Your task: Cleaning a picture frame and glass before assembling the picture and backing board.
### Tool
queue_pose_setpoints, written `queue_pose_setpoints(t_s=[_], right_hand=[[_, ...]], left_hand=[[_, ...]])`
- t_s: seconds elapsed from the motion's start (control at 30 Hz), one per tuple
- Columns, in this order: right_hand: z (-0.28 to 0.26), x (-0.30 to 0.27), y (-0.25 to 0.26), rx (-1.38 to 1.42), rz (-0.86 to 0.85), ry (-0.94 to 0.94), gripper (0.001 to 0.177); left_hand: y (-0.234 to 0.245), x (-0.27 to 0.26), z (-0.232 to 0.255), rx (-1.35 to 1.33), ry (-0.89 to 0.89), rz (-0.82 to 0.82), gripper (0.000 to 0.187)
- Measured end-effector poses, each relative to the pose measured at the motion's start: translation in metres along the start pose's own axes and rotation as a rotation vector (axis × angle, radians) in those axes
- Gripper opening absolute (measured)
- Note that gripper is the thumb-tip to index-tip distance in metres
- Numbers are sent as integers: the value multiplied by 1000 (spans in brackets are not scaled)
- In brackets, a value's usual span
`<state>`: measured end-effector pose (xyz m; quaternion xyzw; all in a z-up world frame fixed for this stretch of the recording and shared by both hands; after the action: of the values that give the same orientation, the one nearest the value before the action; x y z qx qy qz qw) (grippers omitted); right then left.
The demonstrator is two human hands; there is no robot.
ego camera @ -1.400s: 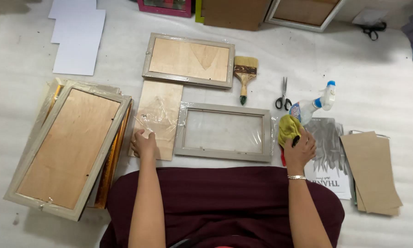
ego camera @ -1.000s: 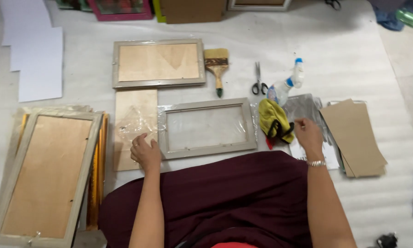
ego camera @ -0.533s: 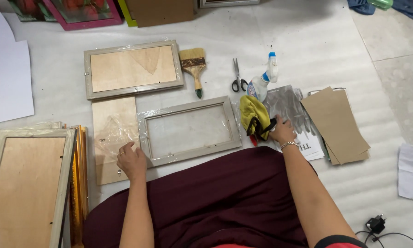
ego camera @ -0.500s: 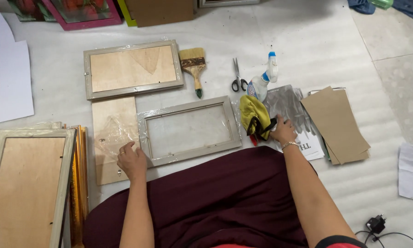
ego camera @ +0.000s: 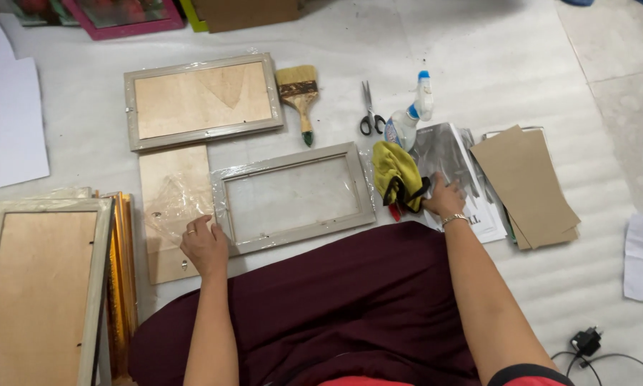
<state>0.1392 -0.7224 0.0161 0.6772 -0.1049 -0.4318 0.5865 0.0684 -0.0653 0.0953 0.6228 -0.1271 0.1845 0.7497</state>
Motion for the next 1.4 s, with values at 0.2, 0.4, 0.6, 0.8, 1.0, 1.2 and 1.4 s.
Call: queue_pose_setpoints(t_s=[0.2,0.4,0.6,0.8,1.0,1.2,1.4], right_hand=[[14,37,-19,80,75,107,58],[60,19,49,294,412,-72,21],[83,-97,178,721,1013,152,14],[65,-120,168,306,663,161,11],[17,-228,213,-315,957,370,18],[-114,-402,206,-1,-207,1128,18],[-192,-406,191,45,-559,1294,24]], left_hand=[[11,6,21,11,-137,10,25],[0,-1,11,47,-160,43,28],[0,-3,10,59,-137,24,26],[-2,1,11,26,-104,-17,24],[14,6,26,-102,-150,28,27],[6,4,10,-421,-13,67,23],[-55,-14,-10,-1086,392,-150,26]])
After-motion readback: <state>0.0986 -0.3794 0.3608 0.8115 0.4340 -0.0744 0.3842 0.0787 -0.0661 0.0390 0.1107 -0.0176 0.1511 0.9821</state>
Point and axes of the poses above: each hand's wrist, its own x-axis towards the middle knuckle, its own y-axis out of the back of the hand, z = x × y, the point moved 8 cm from there along x, towards the middle knuckle, and after that the axes turned 15 degrees about -y, right-handed, at the moved point
